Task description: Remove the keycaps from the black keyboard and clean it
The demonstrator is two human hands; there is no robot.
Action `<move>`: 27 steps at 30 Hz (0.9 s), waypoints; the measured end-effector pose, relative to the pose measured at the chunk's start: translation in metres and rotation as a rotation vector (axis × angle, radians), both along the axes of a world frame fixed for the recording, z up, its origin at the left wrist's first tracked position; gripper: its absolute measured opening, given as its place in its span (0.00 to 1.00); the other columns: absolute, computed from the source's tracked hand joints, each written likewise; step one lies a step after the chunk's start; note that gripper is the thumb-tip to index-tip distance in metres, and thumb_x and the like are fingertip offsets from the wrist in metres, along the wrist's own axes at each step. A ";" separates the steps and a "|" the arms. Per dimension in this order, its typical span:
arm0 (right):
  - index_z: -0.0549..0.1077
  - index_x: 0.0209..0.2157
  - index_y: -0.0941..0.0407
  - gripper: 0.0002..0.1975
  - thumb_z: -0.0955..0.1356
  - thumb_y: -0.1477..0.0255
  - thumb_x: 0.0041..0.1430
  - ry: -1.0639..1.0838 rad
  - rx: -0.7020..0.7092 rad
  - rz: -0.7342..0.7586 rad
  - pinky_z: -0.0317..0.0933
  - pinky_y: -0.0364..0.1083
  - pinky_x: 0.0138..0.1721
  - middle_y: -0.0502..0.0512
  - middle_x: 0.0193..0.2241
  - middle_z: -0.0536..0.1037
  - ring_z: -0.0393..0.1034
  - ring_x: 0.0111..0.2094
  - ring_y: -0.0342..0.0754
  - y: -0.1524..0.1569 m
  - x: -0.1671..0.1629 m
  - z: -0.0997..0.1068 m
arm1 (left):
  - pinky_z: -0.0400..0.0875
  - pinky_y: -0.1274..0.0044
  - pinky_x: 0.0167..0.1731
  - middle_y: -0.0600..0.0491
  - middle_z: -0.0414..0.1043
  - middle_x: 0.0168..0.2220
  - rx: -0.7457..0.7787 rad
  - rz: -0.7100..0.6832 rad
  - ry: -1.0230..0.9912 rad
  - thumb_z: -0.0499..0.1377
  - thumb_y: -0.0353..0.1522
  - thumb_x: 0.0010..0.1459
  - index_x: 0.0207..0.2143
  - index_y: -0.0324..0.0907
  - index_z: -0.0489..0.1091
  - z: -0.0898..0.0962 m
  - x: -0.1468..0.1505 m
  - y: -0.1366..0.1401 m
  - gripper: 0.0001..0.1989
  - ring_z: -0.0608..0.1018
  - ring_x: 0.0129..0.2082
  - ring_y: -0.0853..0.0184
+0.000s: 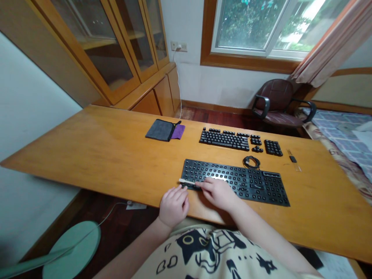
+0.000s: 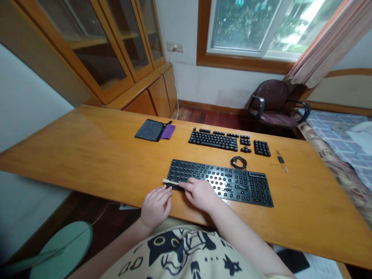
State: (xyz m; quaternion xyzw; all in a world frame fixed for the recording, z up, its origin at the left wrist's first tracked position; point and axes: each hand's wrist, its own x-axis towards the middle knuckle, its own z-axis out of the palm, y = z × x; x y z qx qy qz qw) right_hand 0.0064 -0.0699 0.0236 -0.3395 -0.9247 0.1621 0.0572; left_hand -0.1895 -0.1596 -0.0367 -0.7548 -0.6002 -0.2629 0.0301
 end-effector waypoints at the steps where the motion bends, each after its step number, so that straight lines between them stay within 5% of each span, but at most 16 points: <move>1: 0.70 0.52 0.47 0.19 0.59 0.72 0.62 0.010 -0.002 -0.054 0.59 0.41 0.32 0.53 0.33 0.74 0.69 0.32 0.44 0.004 0.009 0.000 | 0.66 0.67 0.47 0.51 0.77 0.42 0.011 0.001 -0.007 0.54 0.28 0.54 0.37 0.43 0.73 -0.001 0.000 0.000 0.10 0.76 0.45 0.60; 6: 0.74 0.47 0.47 0.18 0.60 0.73 0.59 -0.015 -0.090 -0.092 0.60 0.42 0.36 0.52 0.33 0.75 0.70 0.34 0.45 0.016 0.035 0.002 | 0.67 0.68 0.47 0.51 0.77 0.43 0.003 -0.006 -0.013 0.53 0.27 0.54 0.36 0.43 0.73 -0.002 -0.001 -0.001 0.10 0.76 0.46 0.59; 14: 0.68 0.55 0.47 0.20 0.58 0.71 0.62 -0.026 -0.076 -0.020 0.60 0.42 0.33 0.54 0.34 0.75 0.70 0.31 0.44 -0.007 -0.013 -0.005 | 0.68 0.68 0.44 0.51 0.77 0.43 0.021 -0.012 0.011 0.53 0.27 0.54 0.35 0.42 0.73 -0.002 -0.001 -0.001 0.10 0.76 0.46 0.59; 22: 0.76 0.45 0.47 0.18 0.61 0.75 0.57 -0.040 -0.138 -0.077 0.61 0.42 0.36 0.52 0.33 0.76 0.70 0.35 0.45 0.022 0.033 0.016 | 0.69 0.70 0.42 0.51 0.77 0.43 0.019 -0.007 -0.003 0.53 0.27 0.54 0.35 0.42 0.73 -0.004 0.000 -0.002 0.10 0.76 0.47 0.59; 27: 0.73 0.49 0.47 0.19 0.60 0.74 0.59 -0.077 -0.167 -0.063 0.61 0.43 0.36 0.53 0.34 0.77 0.71 0.35 0.45 0.008 0.012 0.008 | 0.69 0.70 0.43 0.51 0.76 0.44 0.028 -0.011 -0.003 0.53 0.27 0.54 0.35 0.42 0.73 -0.005 -0.001 -0.002 0.10 0.76 0.47 0.60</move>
